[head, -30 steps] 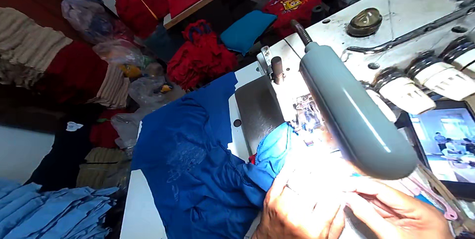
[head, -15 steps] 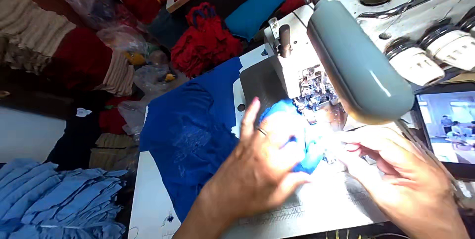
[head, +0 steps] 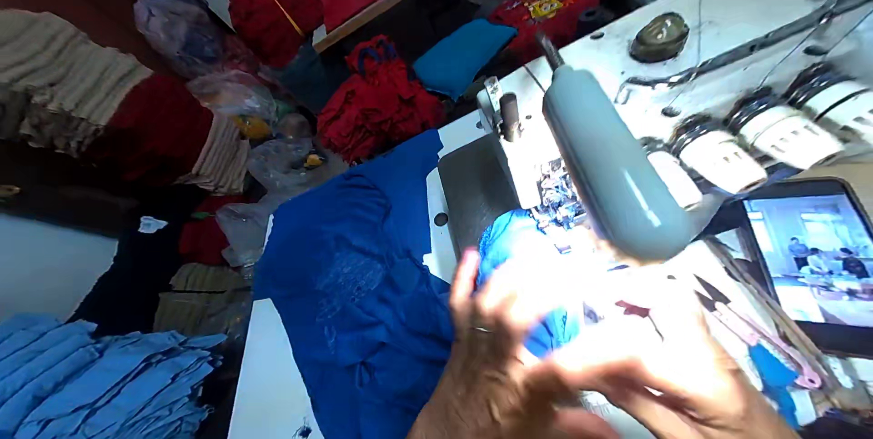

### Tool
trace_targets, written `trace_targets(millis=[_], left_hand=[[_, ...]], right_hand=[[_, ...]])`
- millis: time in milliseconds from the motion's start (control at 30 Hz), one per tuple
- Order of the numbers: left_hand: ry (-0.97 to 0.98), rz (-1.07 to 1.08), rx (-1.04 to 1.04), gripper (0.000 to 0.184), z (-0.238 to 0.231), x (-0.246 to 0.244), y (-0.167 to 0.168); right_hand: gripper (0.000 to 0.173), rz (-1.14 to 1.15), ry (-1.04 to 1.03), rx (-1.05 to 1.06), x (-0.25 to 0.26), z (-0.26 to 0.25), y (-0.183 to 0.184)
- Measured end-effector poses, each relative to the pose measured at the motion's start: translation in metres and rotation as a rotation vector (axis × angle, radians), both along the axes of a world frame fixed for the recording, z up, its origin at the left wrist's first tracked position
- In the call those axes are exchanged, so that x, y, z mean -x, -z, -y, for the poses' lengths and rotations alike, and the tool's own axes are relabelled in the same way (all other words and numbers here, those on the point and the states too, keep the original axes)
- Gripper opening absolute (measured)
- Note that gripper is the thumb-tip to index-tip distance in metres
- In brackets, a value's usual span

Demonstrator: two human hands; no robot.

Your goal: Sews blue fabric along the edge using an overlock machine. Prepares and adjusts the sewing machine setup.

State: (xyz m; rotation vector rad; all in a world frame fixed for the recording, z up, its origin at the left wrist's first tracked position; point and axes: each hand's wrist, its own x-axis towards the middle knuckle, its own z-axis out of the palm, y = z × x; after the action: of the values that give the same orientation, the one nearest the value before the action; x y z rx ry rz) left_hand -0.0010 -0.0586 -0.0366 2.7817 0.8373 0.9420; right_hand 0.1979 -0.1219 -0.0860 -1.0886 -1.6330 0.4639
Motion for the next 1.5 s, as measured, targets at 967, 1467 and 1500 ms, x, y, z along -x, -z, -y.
trace_targets(millis=[967, 1467, 1500], left_hand=[[0.205, -0.055, -0.019, 0.015, -0.043, 0.022, -0.045], [0.309, -0.126, -0.06, 0.043, -0.027, 0.008, -0.002], [0.284, -0.143, -0.115, 0.033, -0.028, 0.009, -0.003]], right_hand=[[0.014, 0.08, 0.258, -0.139, -0.004, -0.049, -0.038], [0.014, 0.038, -0.05, -0.063, -0.005, 0.009, 0.006], [0.015, 0.016, -0.105, -0.07, -0.007, 0.01, 0.004]])
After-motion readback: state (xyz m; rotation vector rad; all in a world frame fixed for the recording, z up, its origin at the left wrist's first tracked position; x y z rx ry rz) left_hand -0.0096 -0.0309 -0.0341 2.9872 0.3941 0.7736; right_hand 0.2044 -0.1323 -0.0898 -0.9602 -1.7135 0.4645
